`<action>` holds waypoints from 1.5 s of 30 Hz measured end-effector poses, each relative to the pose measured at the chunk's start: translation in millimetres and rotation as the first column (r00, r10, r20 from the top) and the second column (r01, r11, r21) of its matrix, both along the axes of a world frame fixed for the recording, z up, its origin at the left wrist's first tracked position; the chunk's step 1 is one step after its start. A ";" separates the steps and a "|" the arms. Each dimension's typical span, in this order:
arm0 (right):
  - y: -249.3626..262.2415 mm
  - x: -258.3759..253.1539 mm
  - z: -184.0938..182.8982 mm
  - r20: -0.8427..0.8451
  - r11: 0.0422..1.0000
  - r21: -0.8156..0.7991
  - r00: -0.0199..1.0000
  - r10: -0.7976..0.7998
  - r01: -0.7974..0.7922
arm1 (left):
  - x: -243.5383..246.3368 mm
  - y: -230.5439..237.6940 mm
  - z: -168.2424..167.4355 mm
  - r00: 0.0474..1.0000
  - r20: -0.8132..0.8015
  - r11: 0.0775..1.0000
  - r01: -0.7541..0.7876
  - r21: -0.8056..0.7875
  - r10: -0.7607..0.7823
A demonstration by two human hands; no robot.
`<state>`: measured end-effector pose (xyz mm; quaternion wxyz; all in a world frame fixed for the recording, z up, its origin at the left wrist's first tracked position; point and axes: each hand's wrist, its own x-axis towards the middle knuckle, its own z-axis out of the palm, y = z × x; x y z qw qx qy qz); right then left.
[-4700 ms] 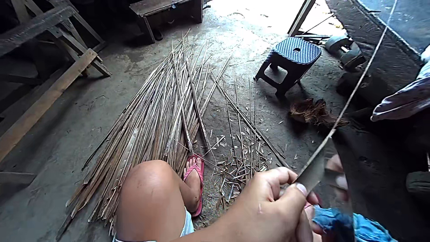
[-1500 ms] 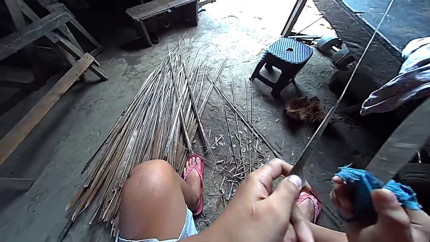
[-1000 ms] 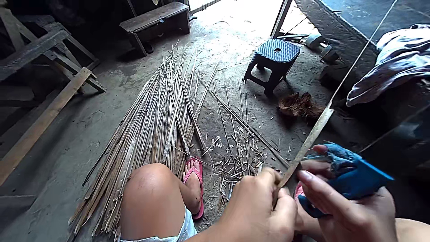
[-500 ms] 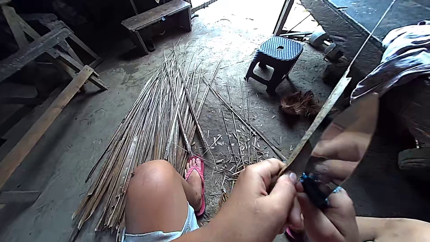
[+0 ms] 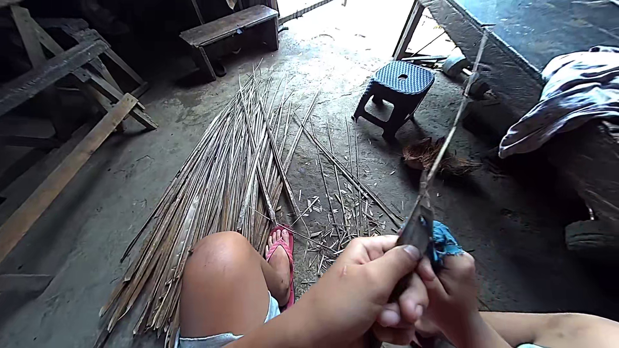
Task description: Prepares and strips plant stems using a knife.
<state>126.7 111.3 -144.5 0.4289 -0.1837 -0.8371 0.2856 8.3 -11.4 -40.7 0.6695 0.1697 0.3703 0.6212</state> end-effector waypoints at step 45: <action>-4.6 1.3 5.6 0.027 0.998 0.058 1.000 0.011 -0.013 | 2.3 -4.7 4.5 0.995 -0.102 0.996 -0.030 -0.083 0.021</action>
